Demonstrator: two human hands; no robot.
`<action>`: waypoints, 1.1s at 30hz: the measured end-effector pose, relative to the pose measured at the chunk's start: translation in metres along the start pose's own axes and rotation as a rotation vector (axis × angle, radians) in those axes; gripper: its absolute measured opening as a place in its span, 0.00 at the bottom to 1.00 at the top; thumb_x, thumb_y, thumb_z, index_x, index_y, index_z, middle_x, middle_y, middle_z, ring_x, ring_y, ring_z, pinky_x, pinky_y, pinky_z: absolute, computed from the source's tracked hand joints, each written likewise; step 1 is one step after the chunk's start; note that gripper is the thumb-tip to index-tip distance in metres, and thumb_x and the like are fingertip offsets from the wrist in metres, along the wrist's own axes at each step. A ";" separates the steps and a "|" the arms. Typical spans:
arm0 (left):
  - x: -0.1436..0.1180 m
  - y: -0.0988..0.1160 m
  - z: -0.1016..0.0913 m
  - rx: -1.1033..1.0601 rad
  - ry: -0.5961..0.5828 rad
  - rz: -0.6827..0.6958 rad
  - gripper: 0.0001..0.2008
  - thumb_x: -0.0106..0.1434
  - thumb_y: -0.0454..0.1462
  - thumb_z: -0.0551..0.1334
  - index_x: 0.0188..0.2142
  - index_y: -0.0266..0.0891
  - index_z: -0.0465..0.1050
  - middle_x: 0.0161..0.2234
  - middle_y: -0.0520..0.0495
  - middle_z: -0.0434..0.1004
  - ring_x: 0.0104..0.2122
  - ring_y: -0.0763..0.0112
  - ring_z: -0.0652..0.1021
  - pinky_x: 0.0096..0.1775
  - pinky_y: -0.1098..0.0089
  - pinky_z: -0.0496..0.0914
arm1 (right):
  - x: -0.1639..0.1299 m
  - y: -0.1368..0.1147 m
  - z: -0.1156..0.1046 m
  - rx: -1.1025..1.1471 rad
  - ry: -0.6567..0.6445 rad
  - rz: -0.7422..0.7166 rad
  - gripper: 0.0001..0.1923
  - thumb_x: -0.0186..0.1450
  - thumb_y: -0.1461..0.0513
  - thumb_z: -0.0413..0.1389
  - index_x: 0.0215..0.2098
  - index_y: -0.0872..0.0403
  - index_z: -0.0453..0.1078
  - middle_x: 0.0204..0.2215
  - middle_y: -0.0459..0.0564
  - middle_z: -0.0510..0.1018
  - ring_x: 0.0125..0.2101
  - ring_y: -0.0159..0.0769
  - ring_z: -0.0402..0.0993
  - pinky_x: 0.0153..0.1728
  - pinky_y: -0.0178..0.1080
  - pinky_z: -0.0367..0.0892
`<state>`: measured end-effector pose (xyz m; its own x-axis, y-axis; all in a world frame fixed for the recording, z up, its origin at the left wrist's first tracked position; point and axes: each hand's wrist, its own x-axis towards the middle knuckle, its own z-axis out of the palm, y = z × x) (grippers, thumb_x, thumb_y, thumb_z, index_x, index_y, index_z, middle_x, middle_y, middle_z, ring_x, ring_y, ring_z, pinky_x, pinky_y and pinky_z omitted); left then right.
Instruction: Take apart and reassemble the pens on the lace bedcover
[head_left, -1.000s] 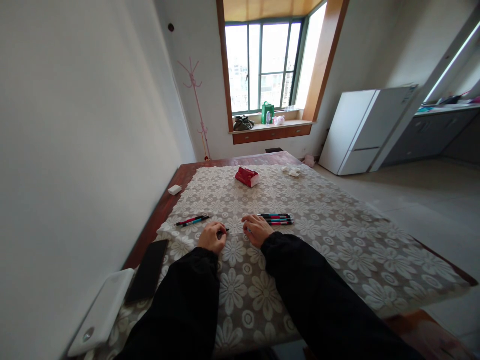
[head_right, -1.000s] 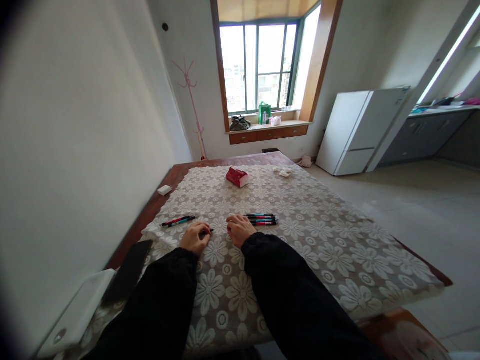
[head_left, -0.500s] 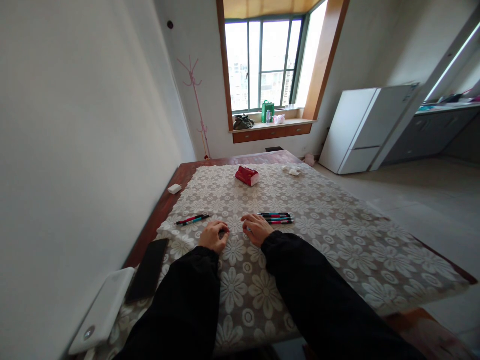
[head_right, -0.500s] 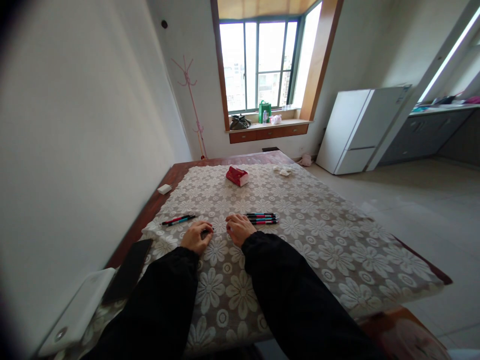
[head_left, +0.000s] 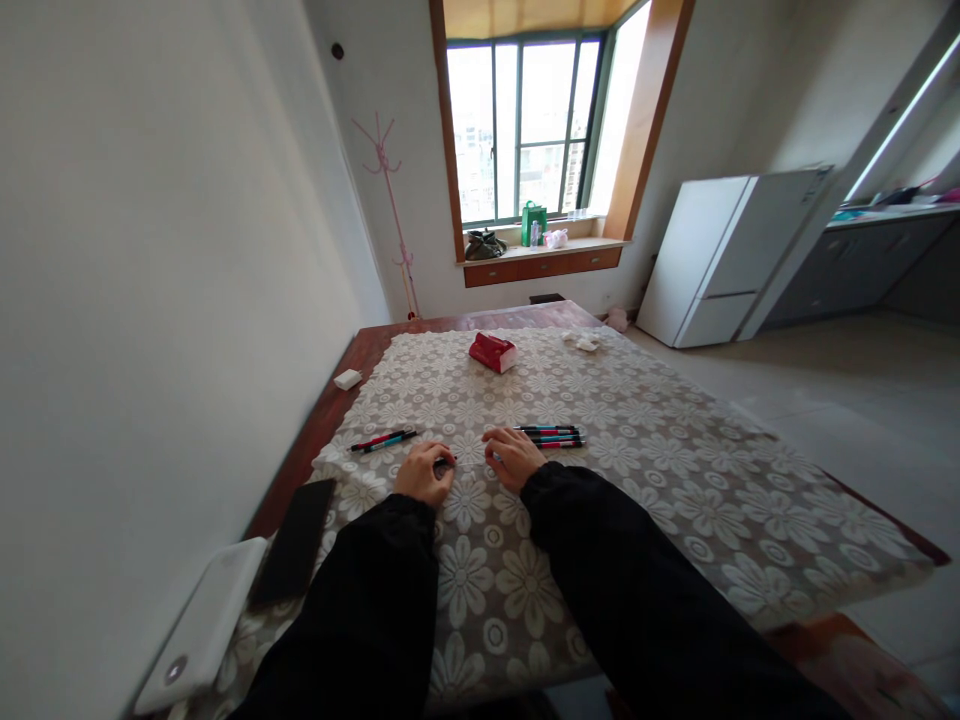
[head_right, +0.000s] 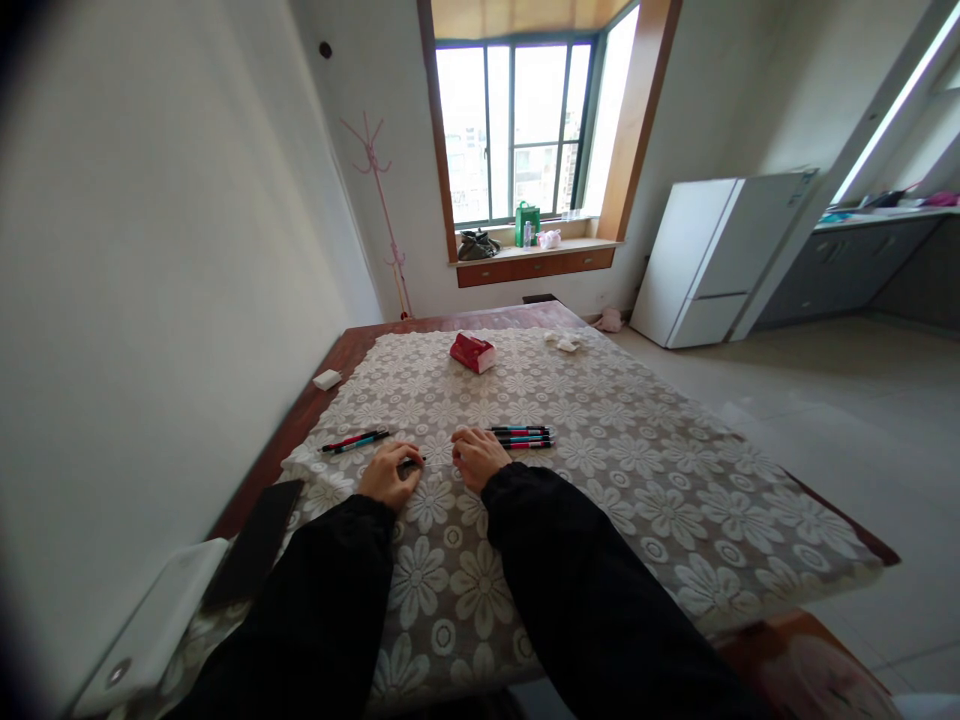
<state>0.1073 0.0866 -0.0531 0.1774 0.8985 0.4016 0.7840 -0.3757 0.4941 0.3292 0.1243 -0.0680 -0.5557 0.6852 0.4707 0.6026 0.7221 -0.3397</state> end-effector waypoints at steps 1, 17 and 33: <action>0.000 0.000 0.000 0.002 -0.002 -0.006 0.05 0.51 0.32 0.62 0.29 0.42 0.75 0.40 0.47 0.77 0.44 0.61 0.73 0.50 0.60 0.67 | 0.000 0.000 0.000 -0.001 -0.002 0.002 0.04 0.61 0.67 0.57 0.33 0.53 0.69 0.46 0.50 0.74 0.48 0.39 0.67 0.50 0.44 0.60; 0.001 0.002 0.001 -0.031 -0.042 0.080 0.04 0.55 0.33 0.63 0.30 0.42 0.76 0.41 0.48 0.77 0.45 0.62 0.74 0.50 0.61 0.67 | 0.001 -0.003 -0.002 0.013 -0.005 -0.017 0.02 0.62 0.66 0.57 0.34 0.53 0.69 0.46 0.50 0.74 0.48 0.39 0.67 0.50 0.43 0.60; 0.003 0.007 -0.003 -0.051 -0.025 0.139 0.05 0.61 0.34 0.61 0.35 0.44 0.77 0.33 0.49 0.79 0.39 0.64 0.74 0.44 0.65 0.69 | 0.004 -0.009 -0.010 0.091 0.139 -0.065 0.03 0.67 0.63 0.54 0.35 0.52 0.70 0.42 0.51 0.76 0.45 0.38 0.69 0.48 0.42 0.60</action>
<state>0.1114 0.0859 -0.0458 0.2972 0.8423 0.4497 0.7195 -0.5072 0.4743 0.3276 0.1198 -0.0551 -0.5038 0.6213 0.6001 0.5101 0.7746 -0.3738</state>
